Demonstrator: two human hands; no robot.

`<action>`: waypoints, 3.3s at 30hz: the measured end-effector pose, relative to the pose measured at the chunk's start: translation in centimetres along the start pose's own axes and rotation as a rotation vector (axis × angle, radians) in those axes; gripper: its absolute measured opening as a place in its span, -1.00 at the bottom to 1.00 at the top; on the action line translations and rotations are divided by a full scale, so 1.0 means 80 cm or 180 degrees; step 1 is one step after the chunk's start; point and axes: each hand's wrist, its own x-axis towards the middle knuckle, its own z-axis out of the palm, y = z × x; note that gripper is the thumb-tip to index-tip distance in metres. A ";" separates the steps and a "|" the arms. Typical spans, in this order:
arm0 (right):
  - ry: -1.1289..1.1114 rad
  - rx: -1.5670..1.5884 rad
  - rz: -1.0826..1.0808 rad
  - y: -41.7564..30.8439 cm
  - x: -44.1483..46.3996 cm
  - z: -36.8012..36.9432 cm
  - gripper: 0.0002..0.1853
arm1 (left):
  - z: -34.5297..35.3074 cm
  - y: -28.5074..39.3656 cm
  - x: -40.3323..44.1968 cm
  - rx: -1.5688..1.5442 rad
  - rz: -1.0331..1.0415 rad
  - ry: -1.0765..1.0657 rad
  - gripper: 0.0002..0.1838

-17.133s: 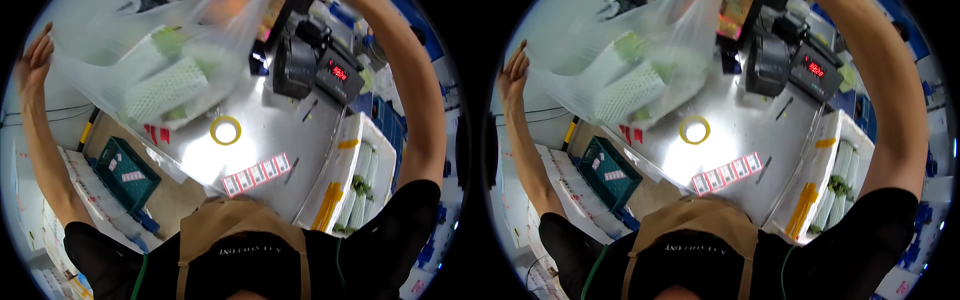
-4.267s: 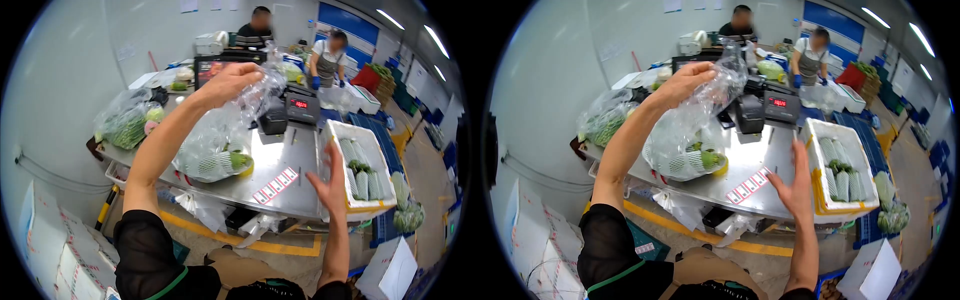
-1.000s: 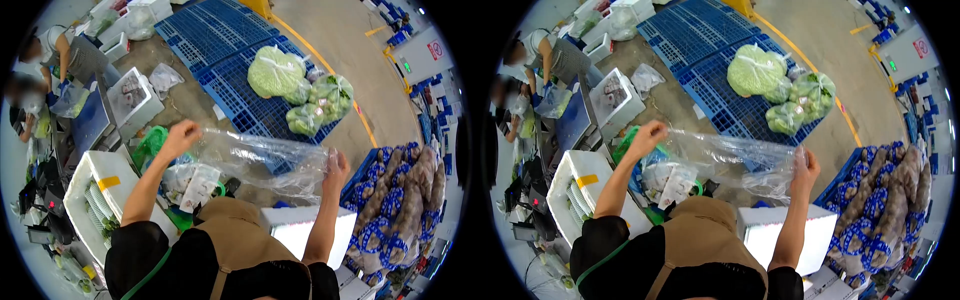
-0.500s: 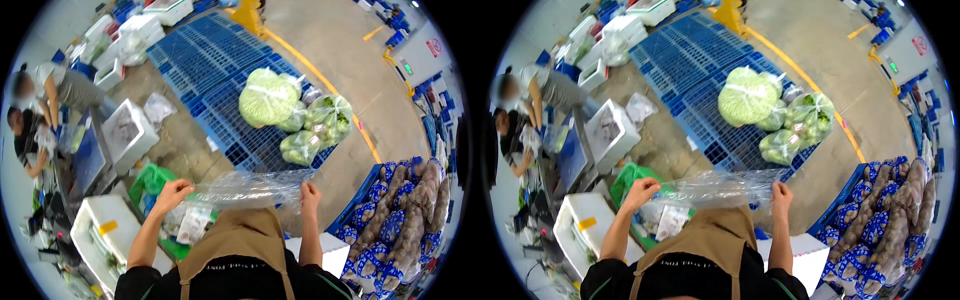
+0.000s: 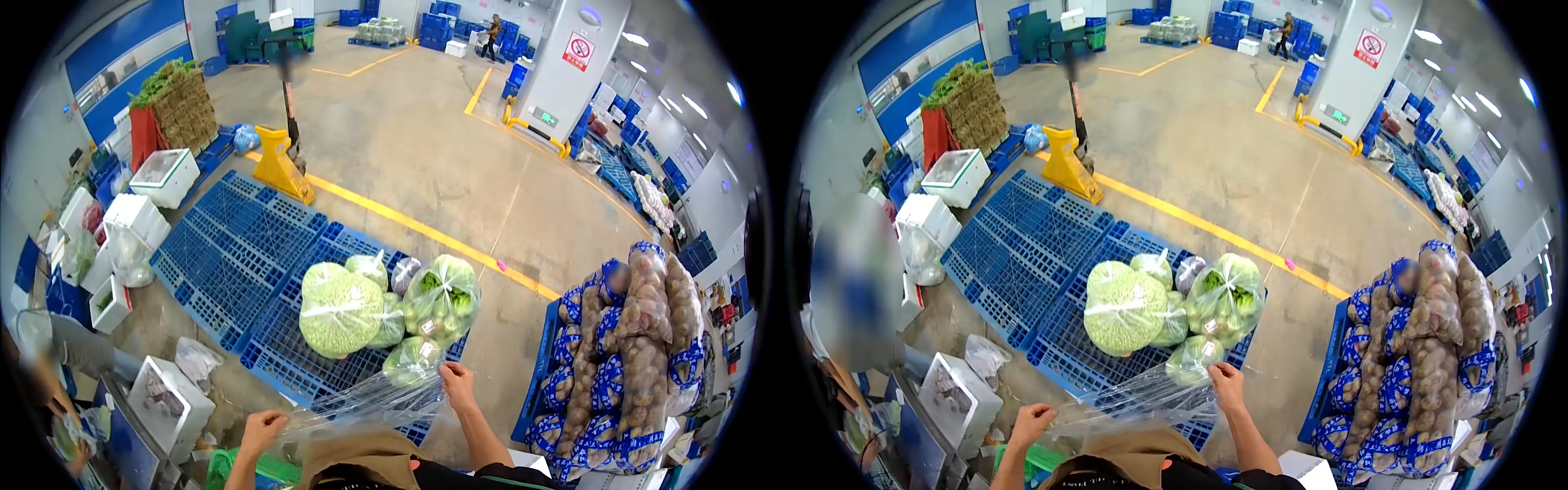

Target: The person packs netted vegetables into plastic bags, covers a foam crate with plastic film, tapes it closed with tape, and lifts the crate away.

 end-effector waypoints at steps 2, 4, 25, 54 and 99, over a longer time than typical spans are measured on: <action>-0.0081 -0.0023 -0.0061 -0.020 0.022 0.036 -0.84 | -0.016 0.015 0.006 -0.0163 -0.0104 0.0193 -0.78; -0.0201 -0.0300 -0.0087 -0.028 0.039 0.085 -0.85 | -0.044 0.018 0.017 -0.0094 -0.0216 0.0452 -0.77; 0.1102 0.0074 0.0060 -0.112 0.208 0.451 -0.86 | -0.300 0.298 0.576 0.0004 0.0951 -0.0294 -0.82; -0.0670 -0.0608 -0.1065 -0.611 1.284 0.815 -0.92 | -0.139 0.710 1.483 -0.0060 0.0410 -0.0098 -0.68; -0.2367 -0.2513 0.0605 -0.820 2.844 2.111 -0.93 | -0.822 1.159 3.072 0.0630 0.0565 0.1364 -0.69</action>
